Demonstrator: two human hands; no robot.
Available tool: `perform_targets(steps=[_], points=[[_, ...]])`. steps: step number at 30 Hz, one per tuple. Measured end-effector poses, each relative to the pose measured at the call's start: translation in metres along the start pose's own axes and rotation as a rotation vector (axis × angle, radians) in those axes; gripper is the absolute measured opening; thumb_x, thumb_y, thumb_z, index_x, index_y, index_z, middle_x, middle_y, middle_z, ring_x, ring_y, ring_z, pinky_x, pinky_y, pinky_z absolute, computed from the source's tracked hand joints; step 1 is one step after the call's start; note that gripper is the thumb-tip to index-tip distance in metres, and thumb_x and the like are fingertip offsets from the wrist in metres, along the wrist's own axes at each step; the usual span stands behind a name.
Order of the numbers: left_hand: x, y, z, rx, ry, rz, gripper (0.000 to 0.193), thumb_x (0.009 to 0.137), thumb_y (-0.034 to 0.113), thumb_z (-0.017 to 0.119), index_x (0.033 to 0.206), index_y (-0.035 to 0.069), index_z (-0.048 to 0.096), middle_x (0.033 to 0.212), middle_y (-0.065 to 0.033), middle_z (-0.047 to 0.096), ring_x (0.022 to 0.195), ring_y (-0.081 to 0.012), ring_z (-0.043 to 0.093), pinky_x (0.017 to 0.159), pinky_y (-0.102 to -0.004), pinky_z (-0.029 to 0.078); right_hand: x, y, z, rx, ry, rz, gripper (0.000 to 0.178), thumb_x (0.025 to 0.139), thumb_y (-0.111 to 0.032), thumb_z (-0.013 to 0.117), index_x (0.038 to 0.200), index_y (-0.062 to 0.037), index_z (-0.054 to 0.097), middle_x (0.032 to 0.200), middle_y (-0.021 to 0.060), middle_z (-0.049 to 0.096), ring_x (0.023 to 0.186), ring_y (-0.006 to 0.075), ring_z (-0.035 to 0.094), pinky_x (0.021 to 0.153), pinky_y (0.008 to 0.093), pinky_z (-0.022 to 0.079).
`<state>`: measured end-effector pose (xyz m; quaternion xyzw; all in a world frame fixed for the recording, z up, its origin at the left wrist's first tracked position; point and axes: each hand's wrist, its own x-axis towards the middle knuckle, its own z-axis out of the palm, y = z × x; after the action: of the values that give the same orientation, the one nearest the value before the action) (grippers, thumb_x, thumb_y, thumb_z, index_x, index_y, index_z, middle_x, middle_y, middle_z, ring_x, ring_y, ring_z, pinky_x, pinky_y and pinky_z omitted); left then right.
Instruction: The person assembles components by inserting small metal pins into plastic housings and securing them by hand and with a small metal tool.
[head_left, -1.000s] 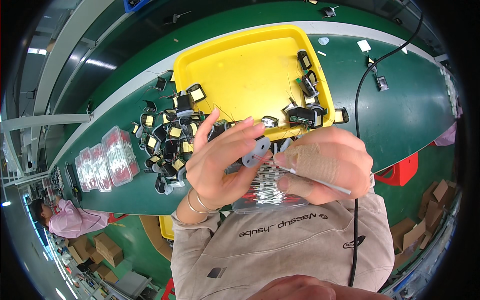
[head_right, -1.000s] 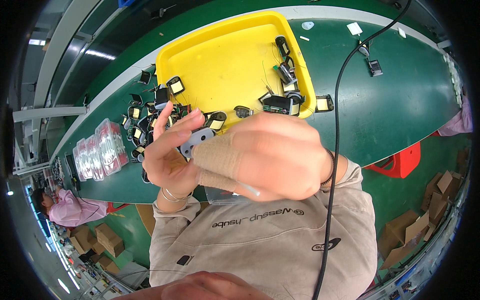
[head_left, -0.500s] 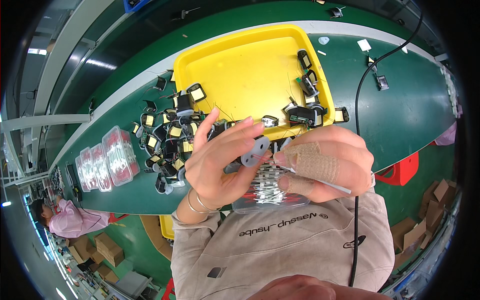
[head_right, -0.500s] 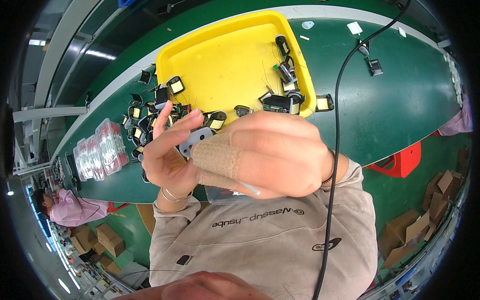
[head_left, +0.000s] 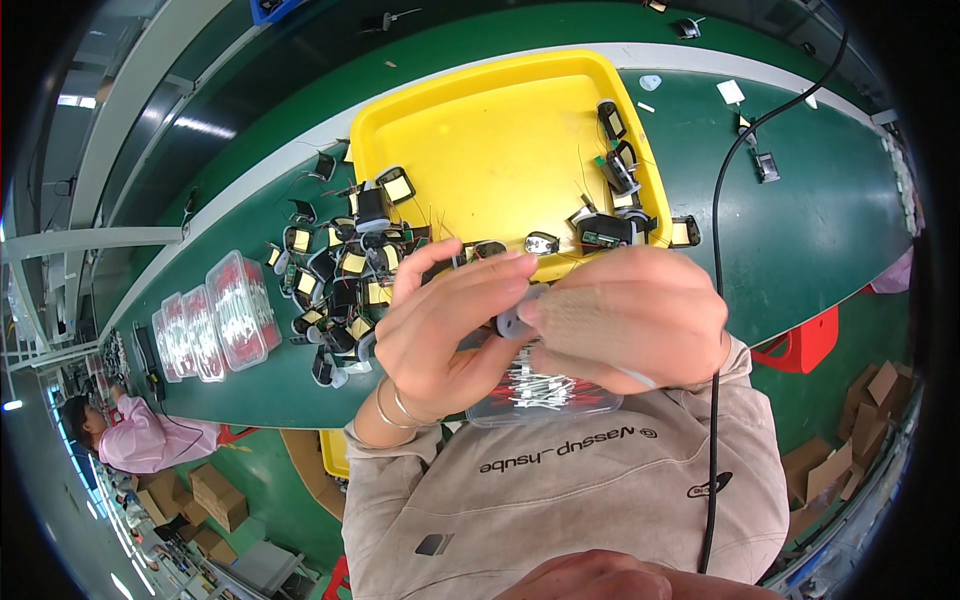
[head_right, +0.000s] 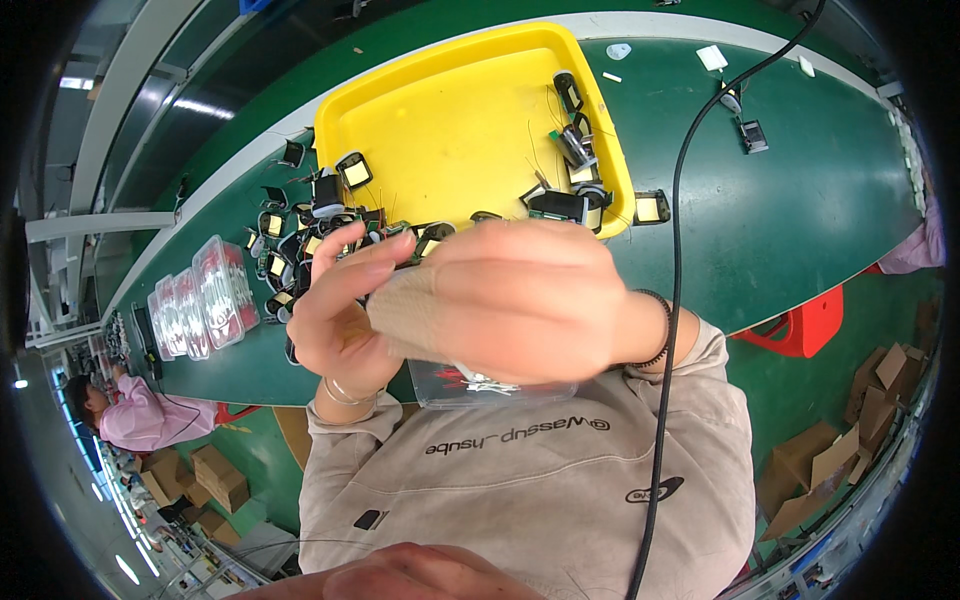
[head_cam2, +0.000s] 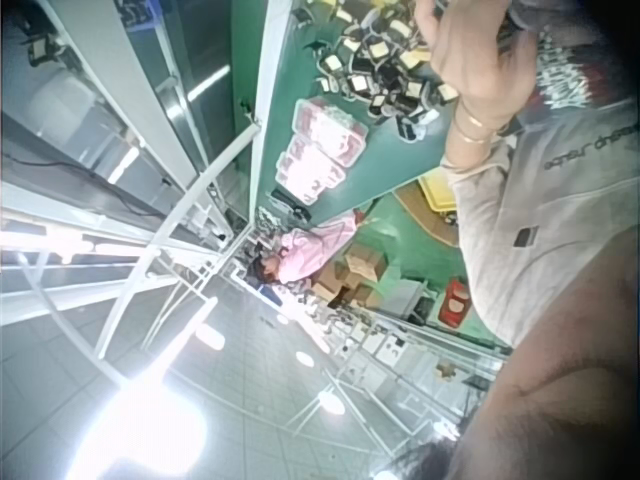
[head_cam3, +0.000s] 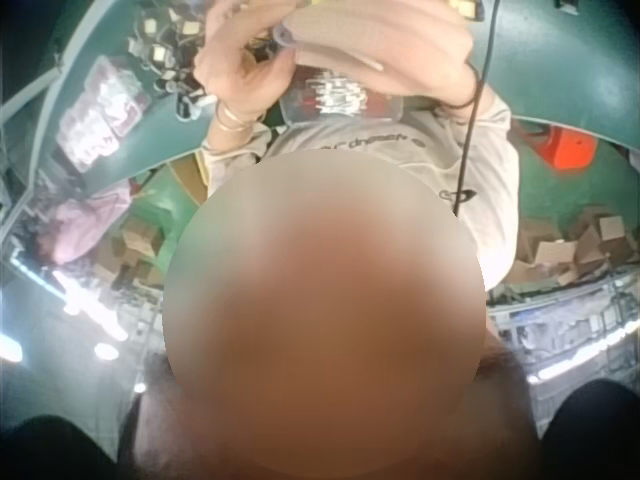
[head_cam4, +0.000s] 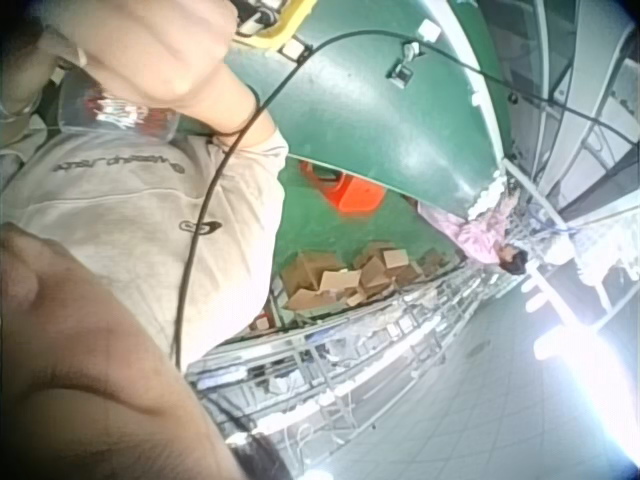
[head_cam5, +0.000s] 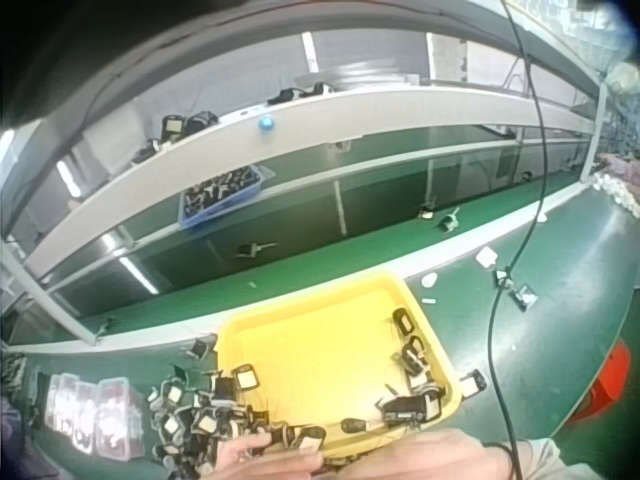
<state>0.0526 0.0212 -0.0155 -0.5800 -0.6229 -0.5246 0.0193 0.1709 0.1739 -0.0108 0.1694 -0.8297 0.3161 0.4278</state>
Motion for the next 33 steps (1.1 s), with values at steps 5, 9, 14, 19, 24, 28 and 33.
perform_targets(steps=[5, 9, 14, 19, 24, 28, 33], points=[[-0.005, 0.003, -0.004, -0.087, 0.027, -0.134, 0.044, 0.059, 0.005, 0.081, 0.095, 0.002, 0.057, 0.094, -0.0126, 0.07, 0.075, -0.0201, 0.065, 0.078, -0.0326, 0.041, 0.019, 0.004, 0.0, 0.118, 0.001, 0.091, 0.038, 0.058, -0.017, 0.078, 0.091, -0.0004, 0.068, 0.088, 0.007, 0.065, 0.071, 0.0193, 0.059, 0.06, 0.0287, 0.049], [-0.001, -0.002, -0.008, -0.115, 0.109, -0.11, 0.044, 0.06, 0.01, 0.084, 0.091, 0.005, 0.053, 0.093, -0.0111, 0.07, 0.071, -0.0164, 0.063, 0.075, -0.0294, 0.04, 0.025, 0.006, -0.013, 0.263, 0.119, 0.412, 0.049, 0.044, -0.025, 0.084, 0.081, 0.0011, 0.068, 0.079, 0.0116, 0.067, 0.074, 0.0235, 0.059, 0.069, 0.0317, 0.046], [0.0, 0.0, -0.008, -0.028, 0.03, -0.107, 0.041, 0.06, 0.01, 0.083, 0.09, 0.005, 0.054, 0.091, -0.0114, 0.07, 0.072, -0.0176, 0.064, 0.071, -0.0285, 0.043, 0.02, 0.011, -0.02, 0.127, -0.15, 0.295, 0.034, 0.056, -0.018, 0.079, 0.083, -0.0011, 0.068, 0.076, 0.0085, 0.066, 0.062, 0.0211, 0.059, 0.059, 0.0302, 0.047], [0.001, 0.004, -0.005, -0.114, 0.035, -0.153, 0.033, 0.064, 0.006, 0.08, 0.086, 0.003, 0.055, 0.093, -0.0145, 0.069, 0.075, -0.0219, 0.066, 0.069, -0.0293, 0.048, 0.016, 0.004, -0.012, -0.047, -0.137, 0.272, 0.022, 0.065, -0.013, 0.074, 0.084, -0.0039, 0.067, 0.068, 0.0037, 0.06, 0.057, 0.0199, 0.056, 0.051, 0.0287, 0.045], [-0.001, 0.005, -0.005, -0.132, 0.076, -0.165, 0.028, 0.066, 0.0, 0.076, 0.084, -0.001, 0.054, 0.096, -0.0194, 0.067, 0.082, -0.0276, 0.067, 0.07, -0.0302, 0.054, 0.013, 0.006, -0.004, -0.205, -0.071, 0.063, 0.03, 0.055, -0.01, 0.07, 0.083, -0.0009, 0.064, 0.067, 0.004, 0.054, 0.054, 0.0175, 0.051, 0.046, 0.0263, 0.042], [-0.005, 0.007, 0.002, -0.121, 0.168, -0.021, 0.027, 0.066, -0.003, 0.075, 0.083, -0.003, 0.054, 0.096, -0.0242, 0.066, 0.082, -0.0305, 0.068, 0.07, -0.0312, 0.055, 0.012, 0.004, 0.003, -0.214, -0.001, -0.092, 0.035, 0.046, -0.008, 0.063, 0.08, 0.0008, 0.062, 0.067, 0.0038, 0.048, 0.053, 0.0153, 0.047, 0.043, 0.0243, 0.039], [-0.008, 0.007, -0.005, -0.391, 0.096, -0.208, 0.024, 0.069, -0.002, 0.075, 0.083, -0.004, 0.055, 0.097, -0.0255, 0.065, 0.084, -0.0273, 0.068, 0.071, -0.0293, 0.054, 0.014, 0.003, 0.0, 0.03, -0.093, 0.042, 0.028, 0.054, -0.003, 0.065, 0.081, 0.0022, 0.061, 0.065, 0.0055, 0.047, 0.053, 0.0192, 0.046, 0.045, 0.0287, 0.038]])
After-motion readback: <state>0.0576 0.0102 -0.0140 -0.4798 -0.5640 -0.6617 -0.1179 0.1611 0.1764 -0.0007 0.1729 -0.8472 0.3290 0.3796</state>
